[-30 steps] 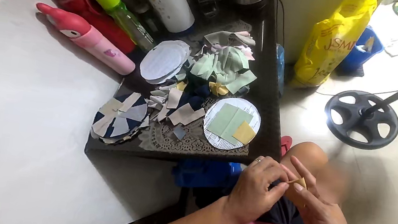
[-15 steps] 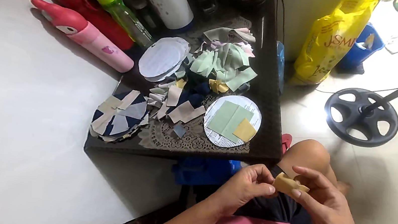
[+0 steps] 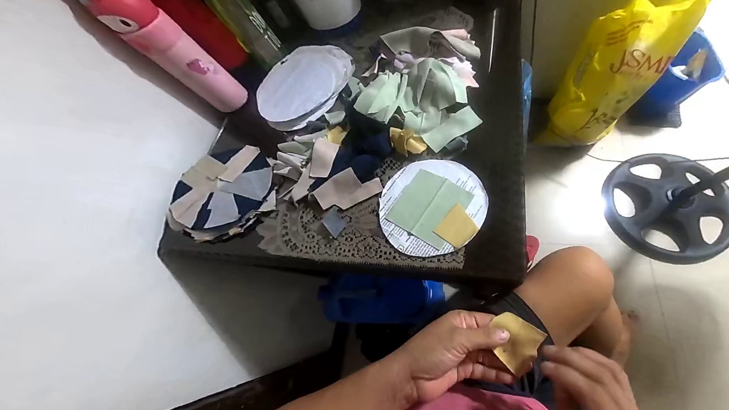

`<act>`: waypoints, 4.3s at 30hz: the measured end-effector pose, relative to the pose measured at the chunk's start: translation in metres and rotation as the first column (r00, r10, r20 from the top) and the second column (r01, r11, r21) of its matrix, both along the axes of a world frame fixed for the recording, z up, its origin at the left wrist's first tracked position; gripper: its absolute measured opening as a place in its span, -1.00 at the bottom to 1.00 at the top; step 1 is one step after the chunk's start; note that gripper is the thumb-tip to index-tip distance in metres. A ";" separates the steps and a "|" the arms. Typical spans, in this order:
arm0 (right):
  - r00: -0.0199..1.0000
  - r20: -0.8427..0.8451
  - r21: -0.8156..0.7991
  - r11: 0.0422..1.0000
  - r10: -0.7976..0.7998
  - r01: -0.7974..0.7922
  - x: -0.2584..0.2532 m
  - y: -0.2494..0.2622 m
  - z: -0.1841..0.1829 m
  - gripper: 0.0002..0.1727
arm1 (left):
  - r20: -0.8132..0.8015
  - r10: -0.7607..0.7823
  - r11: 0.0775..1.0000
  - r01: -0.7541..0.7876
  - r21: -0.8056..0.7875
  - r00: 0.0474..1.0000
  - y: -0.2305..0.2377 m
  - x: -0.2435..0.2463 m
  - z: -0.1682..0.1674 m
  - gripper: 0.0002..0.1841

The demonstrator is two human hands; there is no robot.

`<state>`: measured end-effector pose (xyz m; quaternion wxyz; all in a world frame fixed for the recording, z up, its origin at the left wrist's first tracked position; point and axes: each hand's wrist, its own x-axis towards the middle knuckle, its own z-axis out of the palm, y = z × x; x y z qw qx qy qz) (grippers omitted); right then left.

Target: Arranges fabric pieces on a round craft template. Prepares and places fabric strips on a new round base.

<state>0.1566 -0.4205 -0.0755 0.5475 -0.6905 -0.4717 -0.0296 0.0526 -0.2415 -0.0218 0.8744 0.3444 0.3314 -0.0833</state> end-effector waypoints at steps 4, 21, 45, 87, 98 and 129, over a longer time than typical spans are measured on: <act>0.894 -0.447 -0.060 0.997 0.019 -0.051 0.012 0.001 0.004 -0.60 | 0.071 -0.104 0.981 0.091 0.169 0.992 0.000 0.000 0.002 -0.78; 0.911 -0.412 -0.200 0.977 -0.021 -0.068 0.024 0.105 0.029 -0.80 | 0.129 0.055 0.474 -0.140 0.869 0.990 0.072 0.022 0.012 -0.84; 0.984 -0.027 -0.627 0.770 -0.177 0.121 0.070 0.188 0.040 -0.85 | -0.211 0.087 -0.113 0.220 0.969 0.974 0.133 0.084 0.006 -0.86; 0.999 0.045 -0.493 0.870 -0.001 0.023 0.086 0.193 0.027 -0.75 | -0.362 0.029 0.057 0.360 0.931 0.932 0.137 0.075 0.026 -0.67; 1.000 0.017 -0.505 0.863 -0.003 0.012 0.086 0.193 0.028 -0.73 | -0.358 0.037 0.117 0.352 0.929 0.933 0.138 0.077 0.028 -0.67; 1.000 -0.010 -0.519 0.855 0.010 -0.014 0.088 0.193 0.032 -0.73 | -0.240 0.185 -0.219 0.278 0.935 0.953 0.117 0.052 -0.002 -0.87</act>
